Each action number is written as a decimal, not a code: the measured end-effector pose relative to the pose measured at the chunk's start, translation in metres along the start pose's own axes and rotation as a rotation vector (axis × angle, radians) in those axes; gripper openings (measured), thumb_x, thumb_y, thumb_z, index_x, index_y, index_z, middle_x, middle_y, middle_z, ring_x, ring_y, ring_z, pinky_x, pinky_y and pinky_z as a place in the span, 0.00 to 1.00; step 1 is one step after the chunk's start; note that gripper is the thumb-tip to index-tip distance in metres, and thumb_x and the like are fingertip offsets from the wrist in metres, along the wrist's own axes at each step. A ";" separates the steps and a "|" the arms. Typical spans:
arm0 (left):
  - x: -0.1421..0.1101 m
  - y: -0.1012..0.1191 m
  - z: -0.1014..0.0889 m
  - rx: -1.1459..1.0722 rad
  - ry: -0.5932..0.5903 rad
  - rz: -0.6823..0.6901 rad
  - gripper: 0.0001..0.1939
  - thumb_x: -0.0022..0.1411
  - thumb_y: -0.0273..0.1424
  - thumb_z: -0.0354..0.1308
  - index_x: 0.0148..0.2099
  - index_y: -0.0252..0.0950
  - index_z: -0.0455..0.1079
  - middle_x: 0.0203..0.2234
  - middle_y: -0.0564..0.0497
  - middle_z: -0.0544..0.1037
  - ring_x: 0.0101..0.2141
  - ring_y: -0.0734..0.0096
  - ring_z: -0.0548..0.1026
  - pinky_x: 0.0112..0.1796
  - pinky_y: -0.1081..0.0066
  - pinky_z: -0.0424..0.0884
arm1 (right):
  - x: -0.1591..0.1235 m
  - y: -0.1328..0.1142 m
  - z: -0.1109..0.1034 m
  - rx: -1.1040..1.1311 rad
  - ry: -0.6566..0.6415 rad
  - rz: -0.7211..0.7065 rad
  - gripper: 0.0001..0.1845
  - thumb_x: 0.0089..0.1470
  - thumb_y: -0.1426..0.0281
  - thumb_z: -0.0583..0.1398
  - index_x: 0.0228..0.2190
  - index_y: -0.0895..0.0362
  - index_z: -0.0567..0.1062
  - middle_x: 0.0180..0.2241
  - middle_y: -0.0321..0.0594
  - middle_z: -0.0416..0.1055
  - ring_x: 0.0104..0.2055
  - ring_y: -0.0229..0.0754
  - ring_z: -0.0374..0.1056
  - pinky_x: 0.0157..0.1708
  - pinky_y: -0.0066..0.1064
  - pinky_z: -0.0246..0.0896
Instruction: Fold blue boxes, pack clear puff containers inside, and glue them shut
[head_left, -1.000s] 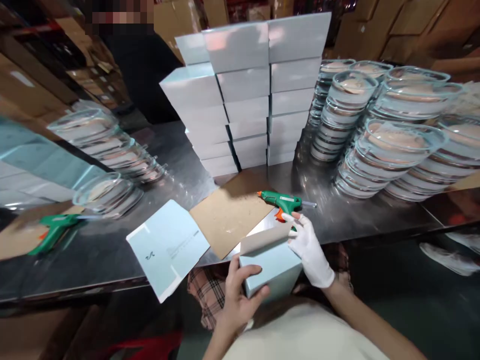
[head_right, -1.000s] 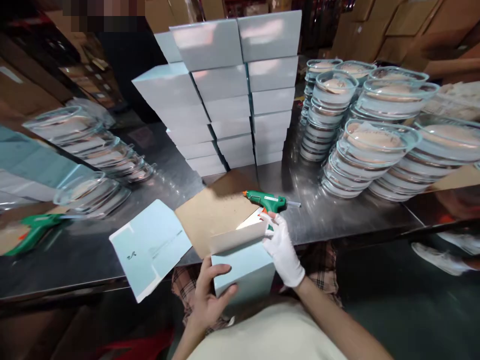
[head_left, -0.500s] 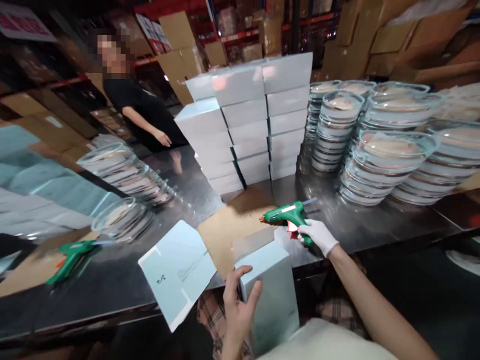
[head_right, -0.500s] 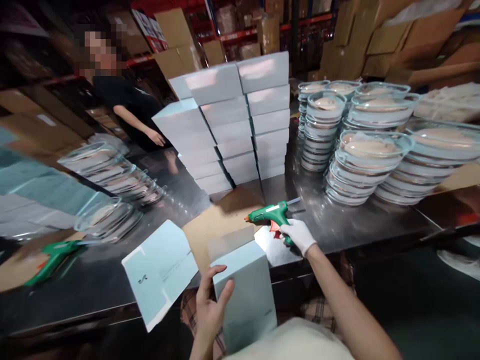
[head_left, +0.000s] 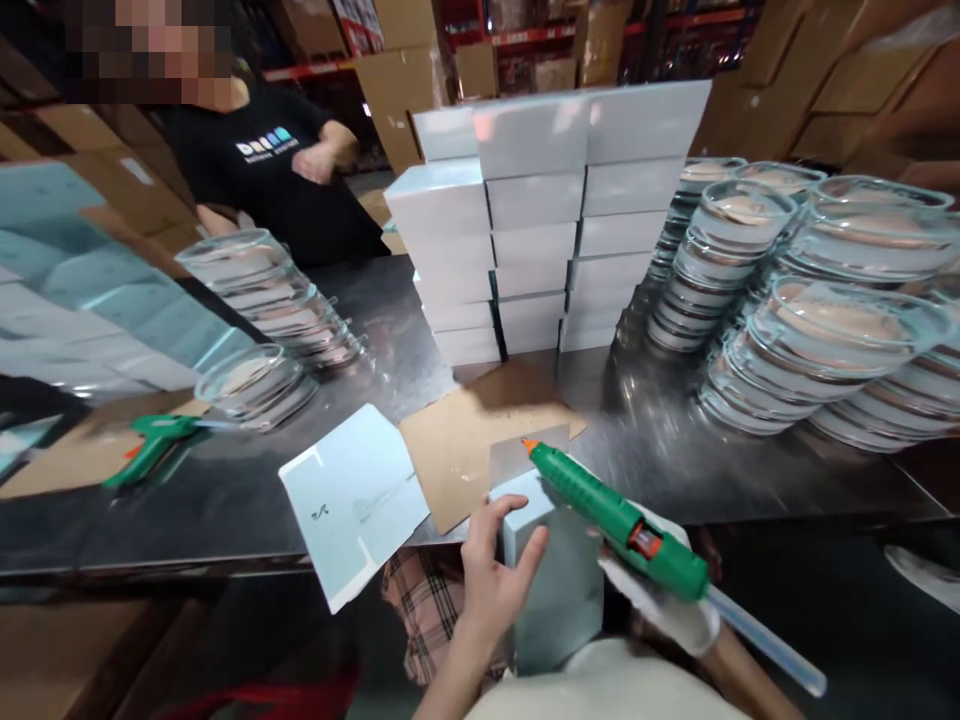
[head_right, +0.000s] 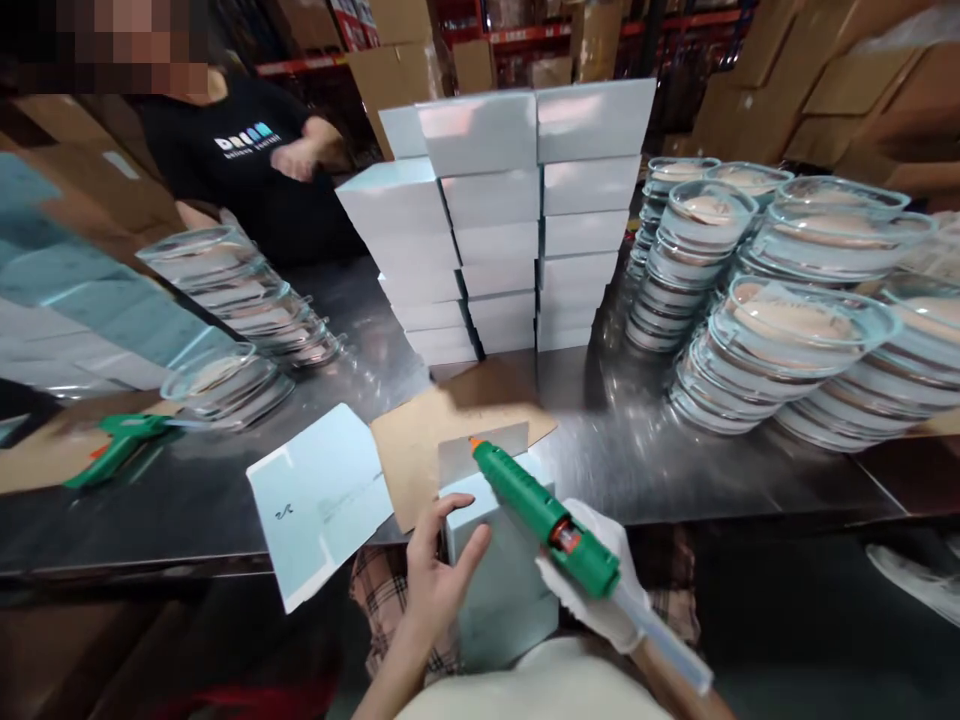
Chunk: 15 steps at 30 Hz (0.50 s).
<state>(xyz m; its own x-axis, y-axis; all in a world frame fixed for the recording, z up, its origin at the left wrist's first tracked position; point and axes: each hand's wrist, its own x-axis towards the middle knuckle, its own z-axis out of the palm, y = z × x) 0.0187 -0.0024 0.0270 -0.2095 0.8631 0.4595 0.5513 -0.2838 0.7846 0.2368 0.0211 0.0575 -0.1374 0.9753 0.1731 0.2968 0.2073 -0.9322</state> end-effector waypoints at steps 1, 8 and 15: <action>0.000 0.001 0.001 -0.003 -0.001 0.015 0.11 0.67 0.37 0.65 0.50 0.41 0.74 0.42 0.47 0.83 0.45 0.57 0.81 0.50 0.59 0.76 | 0.001 -0.003 0.004 -0.046 -0.004 -0.098 0.08 0.52 0.64 0.68 0.28 0.53 0.75 0.24 0.36 0.73 0.23 0.40 0.68 0.24 0.31 0.68; -0.006 -0.004 -0.001 0.011 0.014 0.013 0.10 0.67 0.36 0.66 0.49 0.42 0.75 0.42 0.49 0.84 0.45 0.59 0.81 0.58 0.55 0.72 | 0.011 0.000 0.008 -0.331 0.063 -0.427 0.08 0.55 0.68 0.63 0.26 0.53 0.68 0.23 0.33 0.69 0.21 0.36 0.66 0.21 0.27 0.62; -0.012 -0.016 -0.014 -0.056 0.077 -0.156 0.12 0.65 0.40 0.67 0.47 0.42 0.77 0.42 0.49 0.82 0.47 0.60 0.80 0.52 0.64 0.73 | 0.014 0.052 -0.016 -0.079 0.143 0.249 0.14 0.49 0.58 0.68 0.24 0.53 0.72 0.21 0.36 0.72 0.23 0.42 0.68 0.26 0.33 0.67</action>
<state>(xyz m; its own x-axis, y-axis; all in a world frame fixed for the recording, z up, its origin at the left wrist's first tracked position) 0.0013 -0.0137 0.0149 -0.3511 0.8647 0.3592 0.4621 -0.1736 0.8697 0.2655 0.0467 0.0168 0.0814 0.9966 -0.0099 0.3779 -0.0400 -0.9250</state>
